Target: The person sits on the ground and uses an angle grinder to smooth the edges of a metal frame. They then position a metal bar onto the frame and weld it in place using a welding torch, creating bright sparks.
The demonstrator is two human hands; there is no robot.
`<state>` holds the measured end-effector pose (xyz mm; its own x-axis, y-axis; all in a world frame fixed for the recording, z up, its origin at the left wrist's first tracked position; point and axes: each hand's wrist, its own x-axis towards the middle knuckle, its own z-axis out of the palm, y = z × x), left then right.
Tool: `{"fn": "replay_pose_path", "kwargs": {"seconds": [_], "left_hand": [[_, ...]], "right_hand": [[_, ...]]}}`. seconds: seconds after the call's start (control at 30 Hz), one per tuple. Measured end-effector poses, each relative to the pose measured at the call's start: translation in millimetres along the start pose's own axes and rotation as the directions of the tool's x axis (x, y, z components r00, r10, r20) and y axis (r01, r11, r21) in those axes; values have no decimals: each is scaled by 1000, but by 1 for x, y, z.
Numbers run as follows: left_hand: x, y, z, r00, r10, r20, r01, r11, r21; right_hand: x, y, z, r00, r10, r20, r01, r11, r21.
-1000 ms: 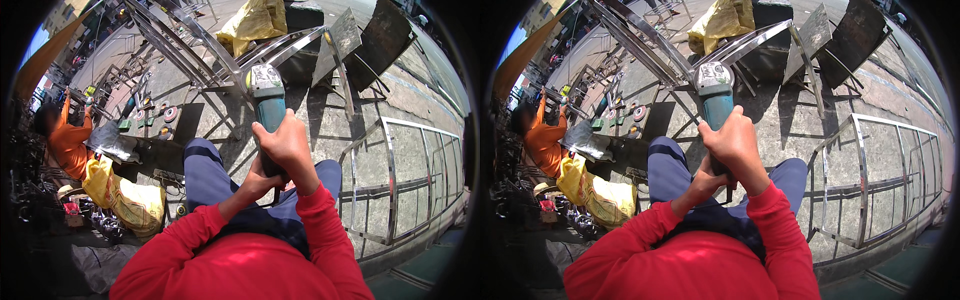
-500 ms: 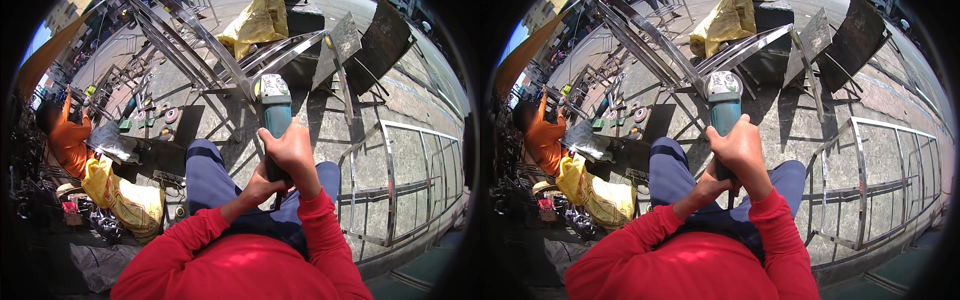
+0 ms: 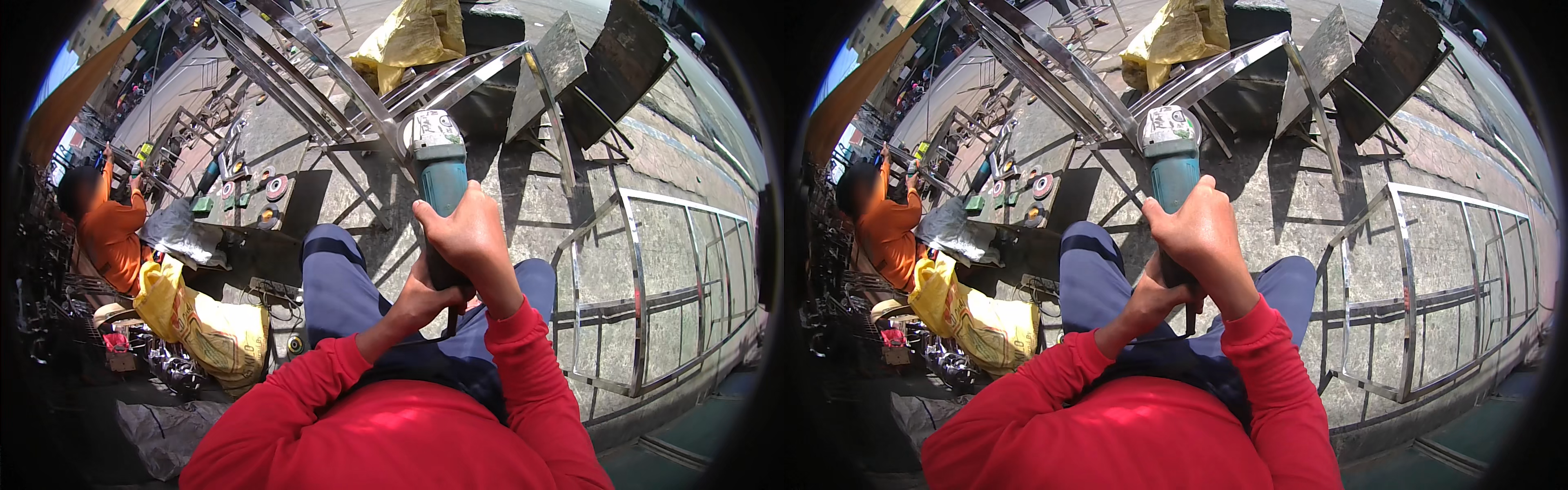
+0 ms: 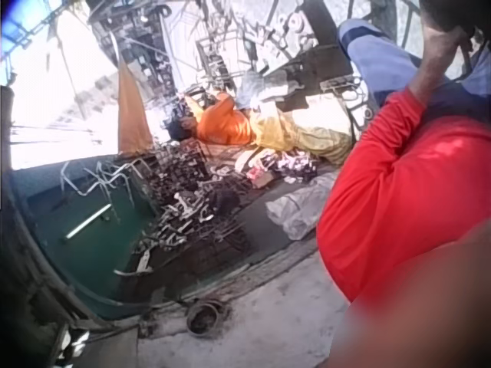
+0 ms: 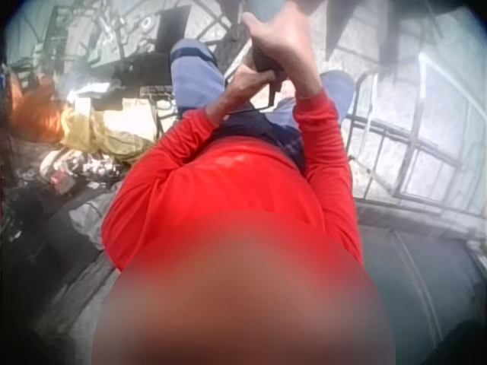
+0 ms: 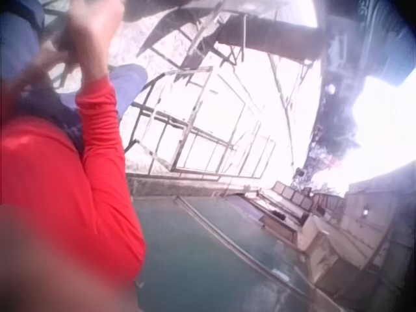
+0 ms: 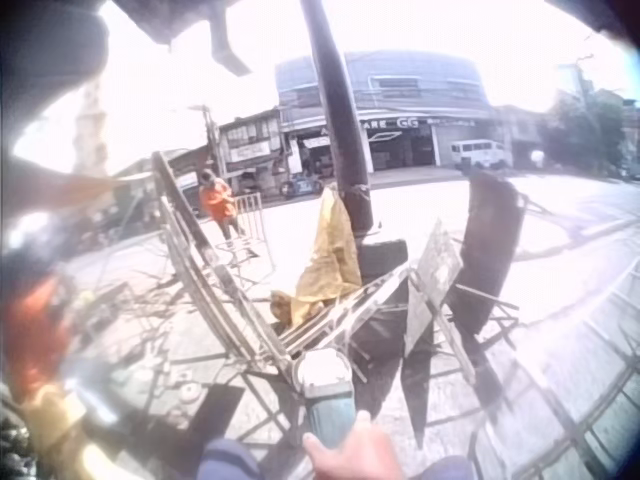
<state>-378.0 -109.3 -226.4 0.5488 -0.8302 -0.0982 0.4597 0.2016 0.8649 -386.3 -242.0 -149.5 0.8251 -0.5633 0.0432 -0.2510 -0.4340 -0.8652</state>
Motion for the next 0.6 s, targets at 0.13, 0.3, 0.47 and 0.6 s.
{"fn": "replay_pose_path", "kwargs": {"seconds": [0.13, 0.3, 0.47, 0.6], "left_hand": [[-1, -2, 4, 1000, -9, 17, 9, 1000, 6], [3, 3, 2, 999, 19, 31, -17, 999, -37], [1, 3, 3, 1000, 5, -14, -4, 998, 67], [1, 1, 3, 1000, 9, -5, -9, 999, 38]], "right_hand": [[-3, -1, 0, 999, 29, -34, -31, 997, -65], [1, -3, -3, 1000, 13, 9, -13, 1000, -9], [0, -3, -2, 1000, -2, -27, 1, 1000, -26], [1, 1, 1, 1000, 0, 0, 0, 1000, 26]]}}
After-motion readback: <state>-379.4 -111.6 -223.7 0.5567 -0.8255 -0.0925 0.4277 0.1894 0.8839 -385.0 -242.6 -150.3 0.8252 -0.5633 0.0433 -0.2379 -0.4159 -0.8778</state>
